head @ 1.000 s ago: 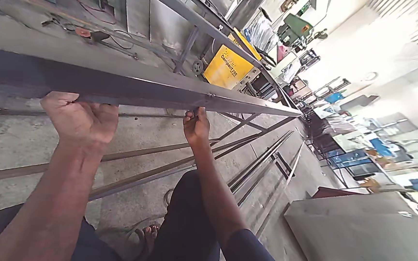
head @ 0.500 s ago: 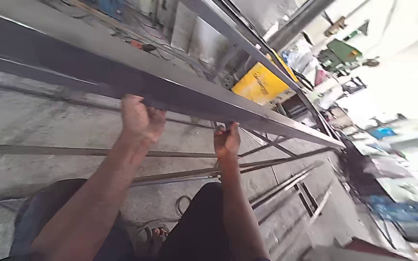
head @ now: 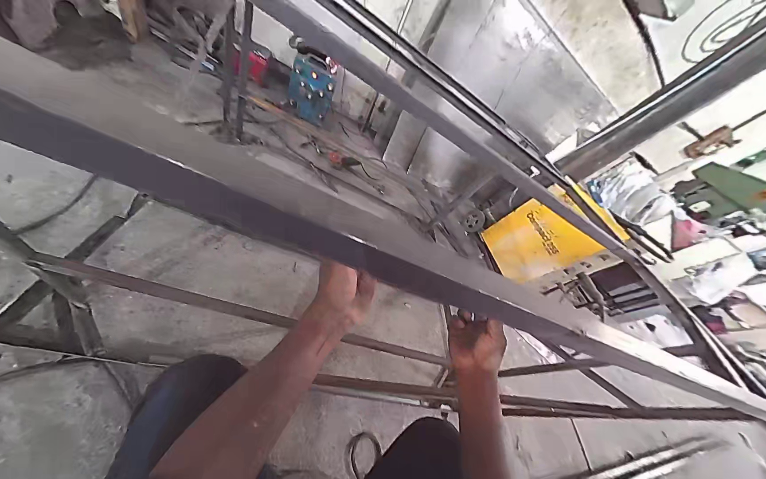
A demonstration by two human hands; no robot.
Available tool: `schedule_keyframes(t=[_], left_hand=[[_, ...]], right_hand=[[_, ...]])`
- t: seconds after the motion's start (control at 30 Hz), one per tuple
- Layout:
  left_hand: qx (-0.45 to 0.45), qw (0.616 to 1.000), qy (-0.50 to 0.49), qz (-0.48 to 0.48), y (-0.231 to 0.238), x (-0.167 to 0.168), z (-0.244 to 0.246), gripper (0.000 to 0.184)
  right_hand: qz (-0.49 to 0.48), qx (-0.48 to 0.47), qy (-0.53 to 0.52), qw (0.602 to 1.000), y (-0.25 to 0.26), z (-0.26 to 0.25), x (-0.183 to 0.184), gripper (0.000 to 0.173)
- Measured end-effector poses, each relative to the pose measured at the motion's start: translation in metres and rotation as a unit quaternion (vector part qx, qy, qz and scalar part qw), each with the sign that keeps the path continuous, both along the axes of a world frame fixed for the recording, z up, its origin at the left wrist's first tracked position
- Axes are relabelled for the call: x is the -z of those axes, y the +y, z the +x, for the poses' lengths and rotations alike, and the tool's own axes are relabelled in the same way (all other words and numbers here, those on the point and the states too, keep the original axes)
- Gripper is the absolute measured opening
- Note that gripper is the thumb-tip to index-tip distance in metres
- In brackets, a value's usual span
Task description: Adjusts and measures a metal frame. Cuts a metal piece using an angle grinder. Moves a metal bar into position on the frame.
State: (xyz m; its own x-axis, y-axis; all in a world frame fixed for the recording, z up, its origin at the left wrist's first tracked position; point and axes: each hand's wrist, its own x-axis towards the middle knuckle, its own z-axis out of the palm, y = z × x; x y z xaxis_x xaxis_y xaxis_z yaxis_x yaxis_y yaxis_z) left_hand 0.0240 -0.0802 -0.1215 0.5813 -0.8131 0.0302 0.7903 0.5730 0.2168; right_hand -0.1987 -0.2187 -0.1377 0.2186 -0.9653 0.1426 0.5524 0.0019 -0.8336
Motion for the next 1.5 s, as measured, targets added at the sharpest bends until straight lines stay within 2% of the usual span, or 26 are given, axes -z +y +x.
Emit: schedule_keyframes(t=[0.1, 0.23, 0.37, 0.43, 0.67, 0.8, 1.07, 1.33, 1.4, 1.5], left_hand=[[-0.016, 1.000, -0.006, 0.026, 0.001, -0.003, 0.001, 0.020], [-0.024, 0.997, 0.022, 0.073, 0.006, -0.014, 0.002, 0.023], [-0.025, 0.997, 0.048, 0.058, 0.010, -0.018, 0.002, 0.013], [-0.021, 0.997, 0.057, 0.037, 0.012, -0.017, 0.002, 0.015], [-0.015, 0.998, 0.051, 0.039, 0.011, -0.013, 0.001, 0.019], [-0.035, 0.998, 0.036, 0.037, 0.005, -0.004, -0.002, 0.012], [-0.030, 0.999, 0.013, 0.007, 0.006, -0.003, 0.001, 0.007], [-0.014, 0.999, 0.034, 0.039, 0.008, -0.003, 0.000, 0.011], [-0.011, 0.998, 0.008, 0.056, 0.010, -0.002, -0.001, 0.009], [-0.001, 0.996, -0.062, 0.061, 0.014, 0.004, -0.002, 0.020]], right_hand=[[-0.007, -0.008, -0.003, 1.000, -0.002, 0.000, 0.005, 0.038], [0.000, -0.002, -0.016, 1.000, 0.005, 0.011, 0.000, 0.045], [-0.009, 0.015, -0.009, 1.000, 0.012, 0.018, -0.004, 0.051], [-0.011, 0.016, -0.012, 1.000, 0.013, 0.018, -0.005, 0.052], [0.006, 0.009, -0.029, 1.000, 0.009, 0.010, -0.002, 0.048], [0.022, 0.016, -0.039, 0.999, 0.010, 0.009, 0.002, 0.039], [0.023, 0.018, -0.044, 0.999, 0.011, 0.013, 0.000, 0.042], [0.021, 0.020, -0.037, 0.999, 0.011, 0.013, 0.001, 0.041], [0.016, 0.018, -0.030, 0.999, 0.010, 0.012, 0.002, 0.038], [0.017, 0.019, -0.006, 1.000, 0.010, 0.008, 0.005, 0.031]])
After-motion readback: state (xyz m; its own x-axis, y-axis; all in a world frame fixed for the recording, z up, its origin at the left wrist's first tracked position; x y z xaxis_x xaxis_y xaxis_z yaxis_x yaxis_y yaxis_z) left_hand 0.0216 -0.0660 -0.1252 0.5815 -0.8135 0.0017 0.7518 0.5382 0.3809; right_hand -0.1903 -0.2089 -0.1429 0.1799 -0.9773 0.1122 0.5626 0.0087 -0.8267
